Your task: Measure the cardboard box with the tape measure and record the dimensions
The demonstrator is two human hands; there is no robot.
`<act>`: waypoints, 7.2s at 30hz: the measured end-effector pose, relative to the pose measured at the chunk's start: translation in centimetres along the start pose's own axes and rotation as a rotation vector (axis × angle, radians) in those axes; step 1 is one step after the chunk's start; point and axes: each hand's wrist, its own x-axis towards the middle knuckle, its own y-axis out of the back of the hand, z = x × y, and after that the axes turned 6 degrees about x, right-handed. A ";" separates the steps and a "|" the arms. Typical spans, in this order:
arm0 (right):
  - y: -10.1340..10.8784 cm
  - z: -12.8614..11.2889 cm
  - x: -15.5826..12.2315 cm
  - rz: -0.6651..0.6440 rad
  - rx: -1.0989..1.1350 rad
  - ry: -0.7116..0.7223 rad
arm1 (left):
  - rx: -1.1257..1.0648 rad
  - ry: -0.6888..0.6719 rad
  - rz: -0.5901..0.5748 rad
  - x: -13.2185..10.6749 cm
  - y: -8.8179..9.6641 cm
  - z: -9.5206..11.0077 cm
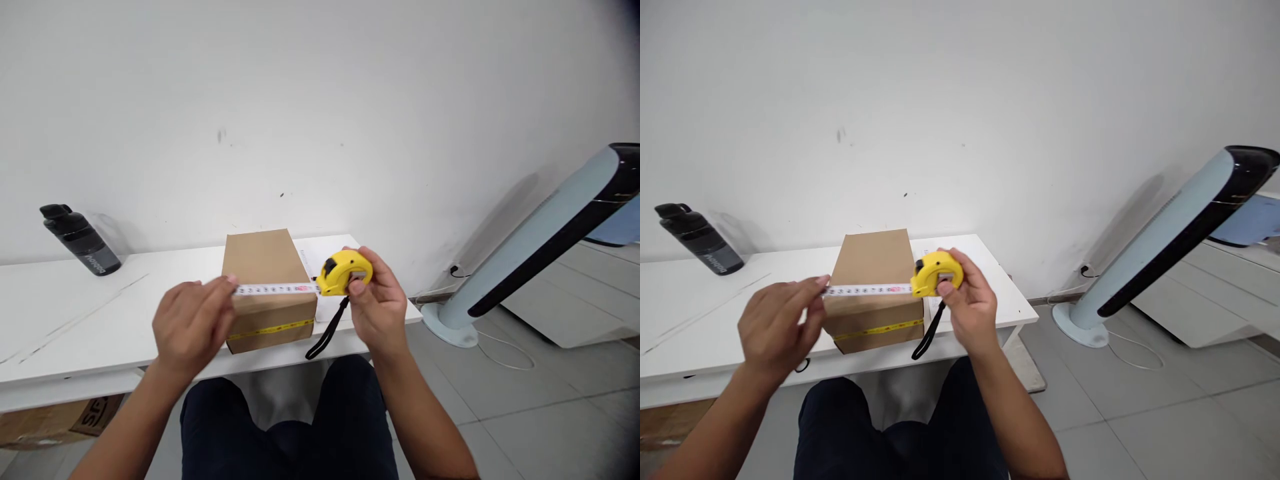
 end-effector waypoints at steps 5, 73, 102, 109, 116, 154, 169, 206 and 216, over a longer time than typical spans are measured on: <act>4.6 2.1 2.9 0.064 -0.065 -0.079 | -0.063 0.125 -0.128 -3.2 -0.3 -3.7; 2.2 -3.3 -8.6 -0.255 -0.256 -0.095 | -0.417 0.004 0.006 -0.3 1.3 10.0; 4.2 5.1 -10.7 -0.469 0.124 -0.875 | 0.033 0.174 -0.444 -1.7 -2.7 8.6; -0.4 8.2 -14.2 -0.649 0.217 -1.056 | 0.316 0.316 -0.552 -1.6 -1.3 6.7; 0.2 6.5 -13.3 -0.516 0.378 -1.098 | 0.107 0.332 -0.529 -4.4 1.3 2.3; -3.5 1.4 -7.5 -0.195 0.016 -0.454 | -0.417 0.233 -0.094 -6.3 1.6 7.5; 2.9 0.4 -1.5 -0.163 -0.301 -0.039 | 0.137 0.335 -0.065 -6.8 -0.2 -1.9; 9.9 2.2 4.4 -0.279 -0.462 -0.025 | -0.057 0.289 -0.322 -8.0 0.6 -2.1; 10.1 2.2 4.0 -0.272 -0.470 -0.021 | -0.115 0.356 -0.343 -7.7 0.5 -2.1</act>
